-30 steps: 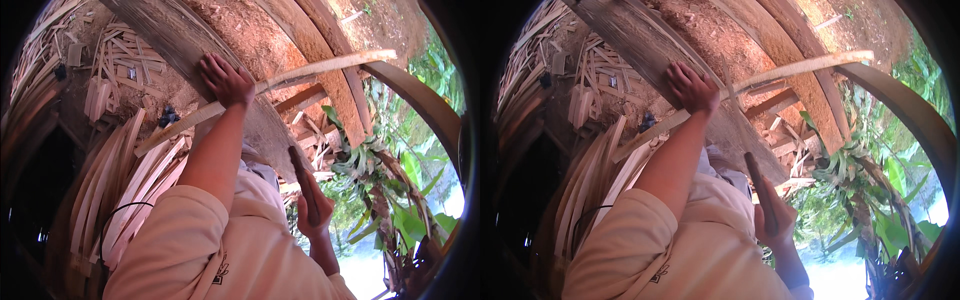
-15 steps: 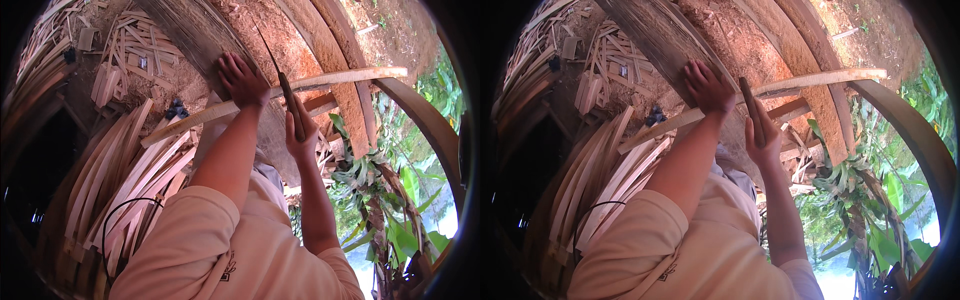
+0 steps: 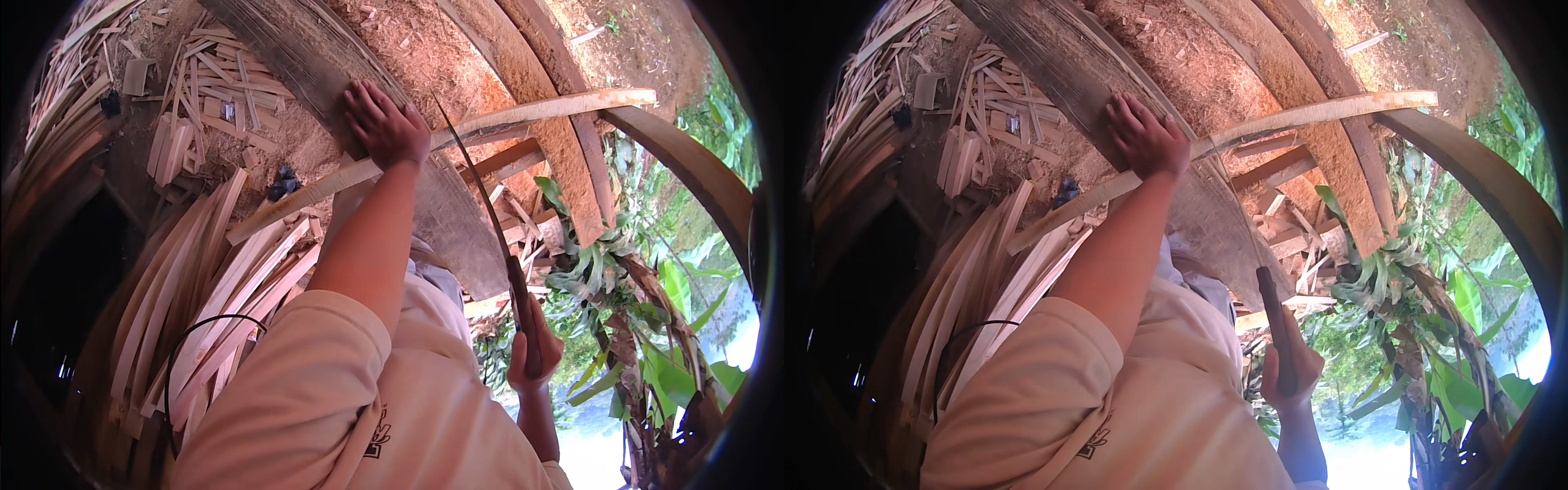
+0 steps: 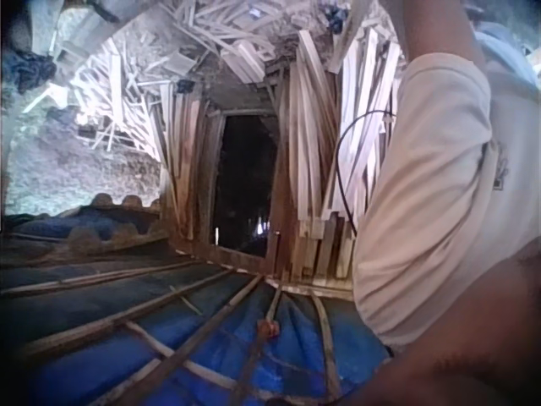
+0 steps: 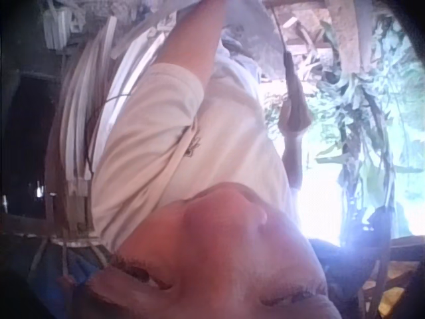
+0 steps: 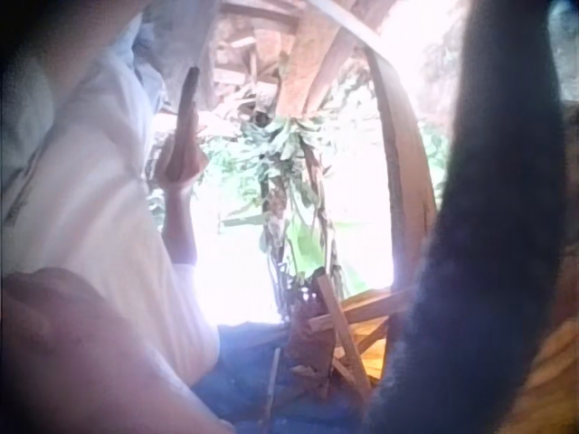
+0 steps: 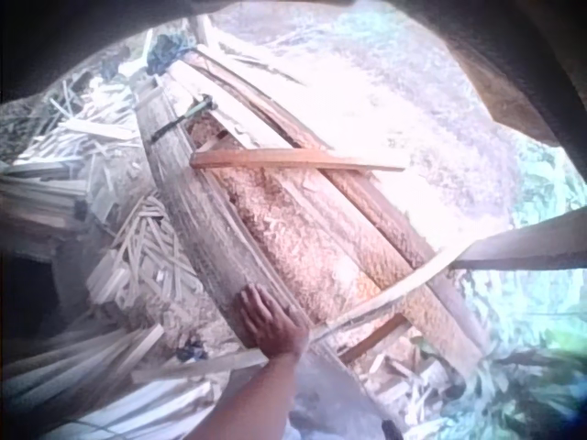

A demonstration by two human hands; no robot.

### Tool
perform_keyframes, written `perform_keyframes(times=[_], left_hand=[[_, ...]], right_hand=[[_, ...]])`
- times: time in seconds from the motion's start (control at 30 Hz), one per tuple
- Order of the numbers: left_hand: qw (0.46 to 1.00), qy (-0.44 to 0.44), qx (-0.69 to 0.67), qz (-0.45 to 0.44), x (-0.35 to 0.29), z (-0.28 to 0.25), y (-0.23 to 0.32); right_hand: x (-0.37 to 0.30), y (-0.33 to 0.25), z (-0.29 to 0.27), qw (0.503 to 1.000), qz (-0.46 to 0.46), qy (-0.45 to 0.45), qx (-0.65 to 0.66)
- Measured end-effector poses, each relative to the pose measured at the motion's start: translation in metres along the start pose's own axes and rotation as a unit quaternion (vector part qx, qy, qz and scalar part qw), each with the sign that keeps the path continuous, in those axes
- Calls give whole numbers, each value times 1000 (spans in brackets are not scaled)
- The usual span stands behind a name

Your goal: The person uses a curved knife to shave thin strips from a long piece of wood resting on a wooden beam. The person holds the wood steady with their left hand while repeatedly drawing the knife along the surface to remove thin layers of wood.

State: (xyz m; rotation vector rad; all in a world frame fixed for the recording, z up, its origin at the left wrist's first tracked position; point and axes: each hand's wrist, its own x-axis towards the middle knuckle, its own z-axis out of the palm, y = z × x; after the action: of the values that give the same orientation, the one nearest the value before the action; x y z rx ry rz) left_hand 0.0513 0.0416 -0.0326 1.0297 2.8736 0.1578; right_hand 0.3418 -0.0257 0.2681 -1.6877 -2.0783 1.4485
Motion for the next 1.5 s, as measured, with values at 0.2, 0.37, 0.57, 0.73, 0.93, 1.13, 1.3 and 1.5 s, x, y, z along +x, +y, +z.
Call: perform_keyframes(times=[0.2,0.37,0.57,0.73,0.93,1.13,1.3,1.5], left_hand=[[1000,-8,16,13,-3,3,-1],[1000,-7,-22,8,-1,1,-2],[1000,-2,-6,-2,-1,1,-4],[1000,0,0,-4,-2,2,-4],[1000,-11,9,16,-9,2,-7],[999,-20,39,10,1,3,-4],[1000,-19,21,1,-1,6,-4],[999,-28,27,-10,-1,2,1]], right_hand=[[167,28,103,989,-130,68,30],[165,18,119,994,6,34,101],[-8,26,37,999,6,22,33],[-19,-5,3,999,-28,15,-11],[171,13,105,992,-1,35,118],[167,17,113,994,-10,49,96],[159,20,85,985,-13,-110,136],[189,19,82,938,-10,-196,287]])
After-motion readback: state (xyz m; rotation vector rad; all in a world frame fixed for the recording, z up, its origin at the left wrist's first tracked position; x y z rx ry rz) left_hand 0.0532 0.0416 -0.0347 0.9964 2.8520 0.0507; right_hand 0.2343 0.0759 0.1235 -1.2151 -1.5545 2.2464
